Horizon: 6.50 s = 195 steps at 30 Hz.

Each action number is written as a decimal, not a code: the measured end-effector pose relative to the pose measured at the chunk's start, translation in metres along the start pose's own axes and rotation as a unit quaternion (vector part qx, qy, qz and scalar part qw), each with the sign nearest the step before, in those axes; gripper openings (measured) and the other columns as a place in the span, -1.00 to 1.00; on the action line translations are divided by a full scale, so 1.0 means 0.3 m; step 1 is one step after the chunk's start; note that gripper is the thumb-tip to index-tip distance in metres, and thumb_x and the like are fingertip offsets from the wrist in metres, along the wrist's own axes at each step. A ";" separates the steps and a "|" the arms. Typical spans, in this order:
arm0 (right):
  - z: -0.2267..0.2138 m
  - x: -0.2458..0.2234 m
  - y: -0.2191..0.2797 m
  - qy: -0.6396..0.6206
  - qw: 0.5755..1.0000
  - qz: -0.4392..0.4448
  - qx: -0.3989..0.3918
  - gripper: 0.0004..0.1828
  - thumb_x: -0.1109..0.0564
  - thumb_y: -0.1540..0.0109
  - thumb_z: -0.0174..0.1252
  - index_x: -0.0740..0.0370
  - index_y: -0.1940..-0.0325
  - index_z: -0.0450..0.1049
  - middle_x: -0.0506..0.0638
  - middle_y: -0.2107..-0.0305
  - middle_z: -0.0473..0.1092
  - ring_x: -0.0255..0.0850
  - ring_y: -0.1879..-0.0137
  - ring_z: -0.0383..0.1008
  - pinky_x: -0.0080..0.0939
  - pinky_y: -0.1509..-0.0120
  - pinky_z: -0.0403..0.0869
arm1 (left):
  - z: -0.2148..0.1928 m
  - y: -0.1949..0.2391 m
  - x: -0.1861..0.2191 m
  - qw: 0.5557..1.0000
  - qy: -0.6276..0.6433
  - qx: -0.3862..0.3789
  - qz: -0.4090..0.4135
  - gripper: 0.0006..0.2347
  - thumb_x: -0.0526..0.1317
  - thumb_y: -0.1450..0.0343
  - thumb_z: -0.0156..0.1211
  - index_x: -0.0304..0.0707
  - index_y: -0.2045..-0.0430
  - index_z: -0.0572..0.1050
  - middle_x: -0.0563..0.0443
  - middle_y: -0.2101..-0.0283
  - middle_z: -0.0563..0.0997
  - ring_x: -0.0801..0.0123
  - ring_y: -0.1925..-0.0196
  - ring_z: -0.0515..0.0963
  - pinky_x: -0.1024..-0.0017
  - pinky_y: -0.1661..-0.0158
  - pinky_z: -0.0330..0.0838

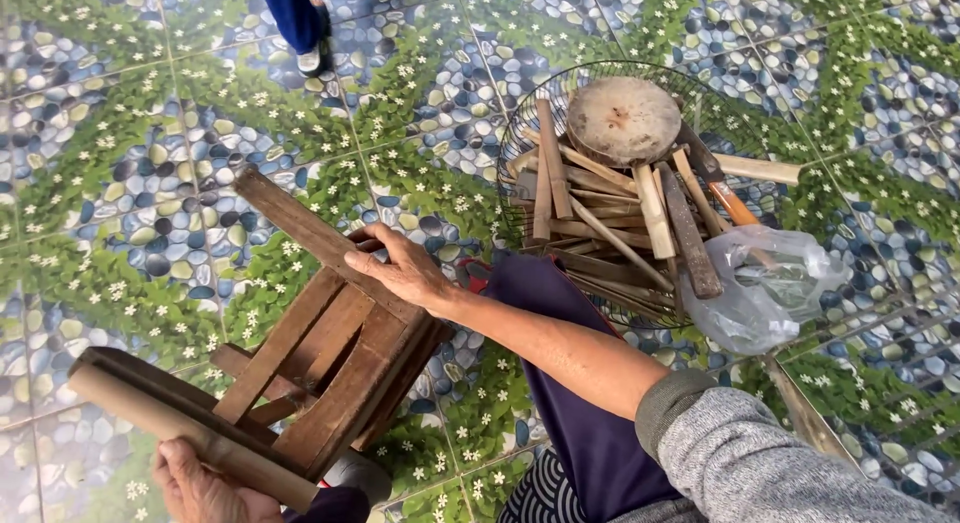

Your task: Assembling a wooden stool by manually fitting wooden slats into the frame.

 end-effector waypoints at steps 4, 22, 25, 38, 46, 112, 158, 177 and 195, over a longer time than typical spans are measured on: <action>-0.008 0.002 -0.002 -0.023 0.999 0.003 -0.026 -0.41 -0.30 -0.28 0.03 0.09 -0.23 0.37 -0.01 -0.09 0.42 -0.10 -0.10 0.51 -0.14 0.01 0.48 | 0.013 -0.037 -0.067 0.995 0.097 0.014 -0.025 -0.89 -0.04 -0.60 0.21 0.07 0.13 0.48 0.34 0.27 0.49 0.73 0.24 0.50 0.69 0.16 0.55; 0.020 -0.154 0.094 -0.003 0.999 0.032 0.039 -0.47 -0.13 -0.35 0.19 0.19 -0.31 0.43 0.35 -0.19 0.39 0.18 -0.36 0.35 0.22 -0.41 0.33 | 0.080 0.005 -0.053 0.985 0.157 0.005 -0.069 -0.59 -0.07 -0.51 0.19 -0.17 -0.26 0.40 -0.33 0.14 0.64 0.06 0.25 0.68 0.07 0.27 0.64; 0.034 -0.148 0.097 0.003 0.998 0.037 0.040 -0.49 -0.14 -0.36 0.17 0.15 -0.31 0.42 0.33 -0.18 0.40 0.15 -0.37 0.35 0.18 -0.40 0.34 | 0.054 -0.025 -0.085 0.986 0.159 0.011 -0.055 -0.60 -0.06 -0.52 0.18 -0.17 -0.24 0.40 -0.31 0.17 0.64 0.09 0.29 0.67 0.09 0.31 0.65; -0.005 -0.051 0.031 -0.013 0.995 0.092 0.028 -0.50 -0.12 -0.27 0.15 0.14 -0.23 0.44 0.00 -0.03 0.50 -0.12 -0.11 0.53 -0.18 -0.20 0.50 | 0.073 0.004 -0.034 0.989 0.109 0.021 -0.094 -0.57 -0.03 -0.45 0.16 -0.17 -0.20 0.41 -0.03 0.07 0.53 0.39 0.18 0.50 0.43 0.26 0.45; -0.002 -0.015 0.007 -0.026 0.996 0.084 0.028 -0.50 -0.17 -0.26 0.16 0.06 -0.22 0.48 -0.06 -0.05 0.55 -0.16 -0.13 0.59 -0.23 -0.11 0.52 | 0.010 -0.086 -0.142 0.998 0.034 0.038 -0.041 -0.62 -0.02 -0.51 0.16 -0.13 -0.19 0.46 0.02 0.01 0.51 0.46 0.08 0.46 0.51 0.11 0.37; 0.021 -0.133 0.080 0.005 1.000 0.010 0.028 -0.45 -0.17 -0.37 0.19 0.21 -0.31 0.42 0.40 -0.15 0.39 0.20 -0.28 0.37 0.27 -0.27 0.35 | 0.101 0.026 0.071 0.995 0.027 -0.049 0.082 -0.55 -0.09 -0.58 -0.01 0.03 -0.44 0.24 -0.37 -0.15 0.57 0.08 0.08 0.58 0.07 0.23 0.62; -0.001 -0.116 0.073 0.021 0.999 0.026 0.043 -0.46 -0.19 -0.35 0.19 0.15 -0.30 0.43 0.29 -0.07 0.45 0.08 -0.20 0.37 0.18 -0.26 0.35 | 0.120 0.095 0.195 0.991 -0.055 -0.059 0.111 -0.52 -0.12 -0.58 -0.09 0.13 -0.48 0.14 -0.44 -0.38 0.36 -0.44 -0.37 0.32 -0.19 -0.27 0.25; 0.000 -0.111 0.074 0.010 0.999 0.030 0.037 -0.47 -0.18 -0.36 0.19 0.16 -0.30 0.43 0.29 -0.08 0.43 0.08 -0.21 0.37 0.18 -0.26 0.36 | 0.115 0.065 0.139 0.993 -0.035 -0.052 0.101 -0.53 -0.12 -0.58 -0.05 0.16 -0.46 0.17 -0.43 -0.35 0.39 -0.41 -0.25 0.47 -0.13 -0.16 0.42; -0.012 -0.072 0.048 0.018 0.999 0.029 0.031 -0.46 -0.19 -0.37 0.19 0.15 -0.31 0.42 0.23 -0.07 0.43 0.02 -0.18 0.36 0.13 -0.23 0.37 | 0.115 0.086 0.188 0.991 -0.043 -0.055 0.114 -0.53 -0.14 -0.58 -0.09 0.09 -0.47 0.15 -0.45 -0.40 0.33 -0.49 -0.32 0.36 -0.21 -0.24 0.30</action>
Point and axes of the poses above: each hand's wrist, its own y-axis away from the middle knuckle, its own z-axis out of the palm, x = y × z, the point moved 7 cm from there along -y, towards the middle knuckle
